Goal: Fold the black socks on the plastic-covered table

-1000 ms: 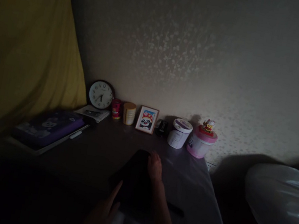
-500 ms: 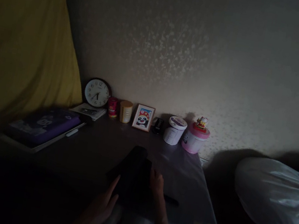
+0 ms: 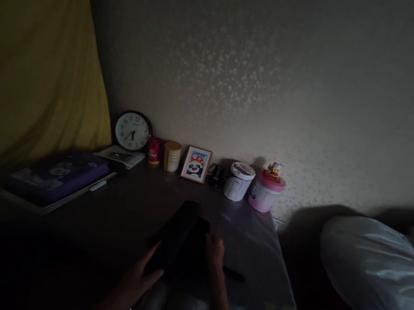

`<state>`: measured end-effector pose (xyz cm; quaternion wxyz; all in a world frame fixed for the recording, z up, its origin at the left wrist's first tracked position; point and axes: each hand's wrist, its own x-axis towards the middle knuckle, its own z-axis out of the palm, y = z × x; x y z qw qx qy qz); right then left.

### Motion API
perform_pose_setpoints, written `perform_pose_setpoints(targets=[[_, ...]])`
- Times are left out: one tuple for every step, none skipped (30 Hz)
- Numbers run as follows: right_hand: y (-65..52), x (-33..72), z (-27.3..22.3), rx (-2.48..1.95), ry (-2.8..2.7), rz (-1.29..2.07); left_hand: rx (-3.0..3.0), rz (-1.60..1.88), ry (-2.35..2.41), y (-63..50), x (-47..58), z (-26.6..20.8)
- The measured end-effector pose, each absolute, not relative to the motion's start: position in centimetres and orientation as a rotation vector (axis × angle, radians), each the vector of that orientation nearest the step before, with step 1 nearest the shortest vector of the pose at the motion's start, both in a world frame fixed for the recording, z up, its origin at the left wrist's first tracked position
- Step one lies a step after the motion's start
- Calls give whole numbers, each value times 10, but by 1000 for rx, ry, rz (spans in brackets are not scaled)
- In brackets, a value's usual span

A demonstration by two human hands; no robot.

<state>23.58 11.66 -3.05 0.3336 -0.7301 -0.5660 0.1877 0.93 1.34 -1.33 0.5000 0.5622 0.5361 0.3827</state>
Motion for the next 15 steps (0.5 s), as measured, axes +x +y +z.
perform_pose_setpoints(targets=[[115, 237, -29, -1900, -1472, 486, 1335, 943, 1288, 13, 10, -11], [114, 239, -27, -1890, -1466, 484, 1312, 959, 1286, 13, 10, -10], [113, 240, -26, -1878, -1462, 484, 1293, 973, 1288, 12, 11, -9], [112, 241, -24, -1862, -1459, 484, 1273, 985, 1296, 12, 11, -8], [112, 241, -21, -1844, -1457, 485, 1258, 991, 1303, 12, 12, -8], [112, 241, -19, -1826, -1455, 485, 1250, 994, 1304, 12, 12, -8], [112, 241, -16, -1809, -1454, 485, 1248, 997, 1302, 12, 12, -8], [113, 240, -14, -1793, -1454, 484, 1253, 999, 1297, 12, 12, -9], [114, 238, -11, -1778, -1456, 485, 1264, 999, 1294, 12, 12, -10], [116, 236, -8, -1763, -1460, 486, 1280, 997, 1294, 13, 12, -12], [118, 233, -6, -1750, -1465, 487, 1298, 989, 1296, 13, 12, -13], [120, 229, -3, -1737, -1471, 487, 1315, 977, 1299, 13, 11, -15], [123, 225, -1, -1725, -1478, 486, 1329, 962, 1299, 13, 11, -16], [126, 221, 1, -1715, -1487, 484, 1343, 948, 1296, 13, 11, -17], [129, 216, 2, -1707, -1496, 479, 1356, 938, 1294, 12, 10, -18]])
